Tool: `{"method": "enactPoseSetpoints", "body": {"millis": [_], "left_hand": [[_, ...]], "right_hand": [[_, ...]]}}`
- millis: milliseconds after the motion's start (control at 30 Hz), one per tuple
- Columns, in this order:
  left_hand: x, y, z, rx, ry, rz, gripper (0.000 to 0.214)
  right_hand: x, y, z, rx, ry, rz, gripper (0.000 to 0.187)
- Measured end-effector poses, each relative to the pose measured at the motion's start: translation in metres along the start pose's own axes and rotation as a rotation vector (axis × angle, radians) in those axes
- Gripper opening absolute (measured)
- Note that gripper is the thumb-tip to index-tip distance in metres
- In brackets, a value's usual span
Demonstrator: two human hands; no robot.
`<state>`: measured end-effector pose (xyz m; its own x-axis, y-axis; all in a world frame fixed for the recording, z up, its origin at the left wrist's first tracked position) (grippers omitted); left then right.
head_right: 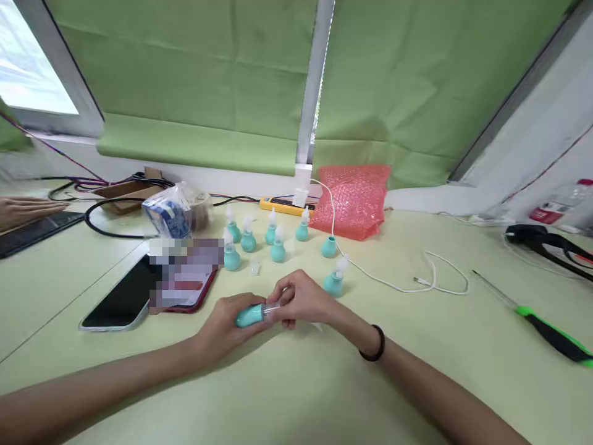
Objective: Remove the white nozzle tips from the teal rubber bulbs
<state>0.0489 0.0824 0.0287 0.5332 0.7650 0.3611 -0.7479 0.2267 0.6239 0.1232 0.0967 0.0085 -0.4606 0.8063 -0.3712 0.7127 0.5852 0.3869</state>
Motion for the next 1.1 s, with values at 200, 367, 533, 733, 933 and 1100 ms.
{"method": "enactPoseSetpoints", "body": {"millis": [200,367,533,733,933,1100], "left_hand": [[0.003,0.012,0.000,-0.097,0.044,0.104,0.026],[0.001,0.012,-0.002,-0.096,0.023,0.119,0.020],[0.001,0.011,0.000,-0.083,-0.028,0.129,0.016],[0.000,0.010,0.001,-0.055,-0.035,0.135,0.013],[0.001,0.006,0.004,-0.049,-0.045,0.083,0.013],[0.002,0.000,0.008,-0.064,-0.072,0.015,0.012]], "right_hand": [[-0.037,0.056,-0.044,-0.630,0.119,0.436,0.022],[-0.034,0.039,-0.004,-1.125,-0.073,0.217,0.021],[-0.032,0.024,-0.014,-1.123,0.079,0.195,0.009],[-0.042,0.013,-0.050,-1.005,0.284,0.211,0.021],[-0.048,0.005,-0.061,-0.933,0.440,0.167,0.019],[-0.046,0.001,-0.057,-0.873,0.471,0.057,0.021]]}}
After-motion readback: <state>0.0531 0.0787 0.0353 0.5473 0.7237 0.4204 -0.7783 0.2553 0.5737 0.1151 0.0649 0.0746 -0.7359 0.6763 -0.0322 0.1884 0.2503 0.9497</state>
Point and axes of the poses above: each hand's wrist, its own x-axis towards the middle knuckle, its own y-axis out of the back of the hand, z = x × y, the point moved 10 cm from there along x, towards the middle knuckle, and after that the axes turned 6 degrees about -y, right-handed, at the moved point
